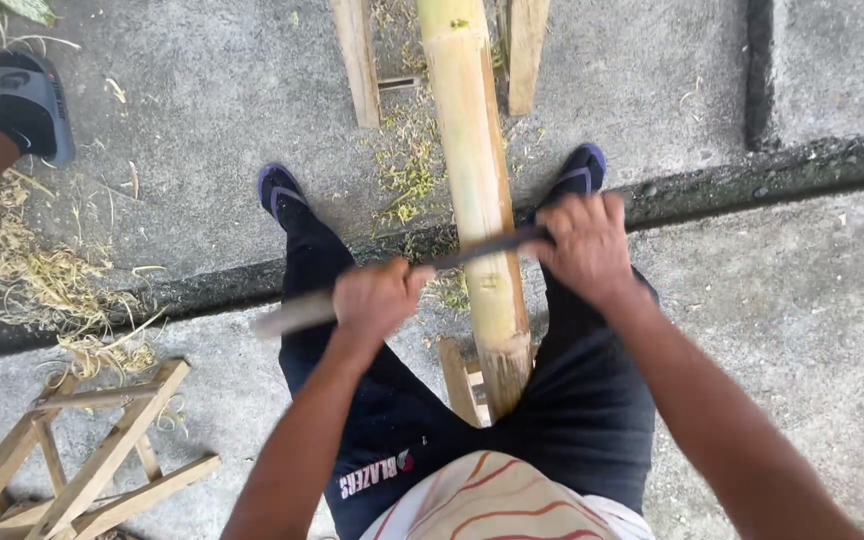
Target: The recorder uses a large knife or machete to scrape the green outer layer off a bamboo pole held between their legs and on a wooden support.
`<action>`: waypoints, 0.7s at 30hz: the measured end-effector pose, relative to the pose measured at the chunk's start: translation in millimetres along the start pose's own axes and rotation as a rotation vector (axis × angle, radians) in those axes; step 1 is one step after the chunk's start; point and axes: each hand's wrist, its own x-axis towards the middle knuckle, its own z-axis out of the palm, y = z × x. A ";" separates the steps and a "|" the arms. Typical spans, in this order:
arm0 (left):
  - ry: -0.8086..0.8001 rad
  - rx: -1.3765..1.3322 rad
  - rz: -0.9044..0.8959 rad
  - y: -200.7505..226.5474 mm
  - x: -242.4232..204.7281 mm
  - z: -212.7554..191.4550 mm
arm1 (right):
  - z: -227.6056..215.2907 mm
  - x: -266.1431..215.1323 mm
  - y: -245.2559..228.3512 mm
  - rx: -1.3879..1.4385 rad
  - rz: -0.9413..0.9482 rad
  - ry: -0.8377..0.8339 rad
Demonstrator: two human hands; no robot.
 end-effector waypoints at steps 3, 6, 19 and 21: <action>-0.024 0.053 -0.095 -6.9 72.6 -40.6 | -0.3 93.2 27.9 -0.154 -0.011 0.005; 0.025 0.025 -0.106 -15.6 119.2 -55.3 | 0.9 152.5 50.0 -0.211 -0.005 -0.006; -0.052 0.041 -0.052 -11.3 70.0 -42.5 | 7.6 74.8 25.2 -0.108 0.012 0.057; -0.106 0.049 -0.097 -13.1 111.9 -60.1 | 9.5 122.3 44.9 -0.215 0.003 0.062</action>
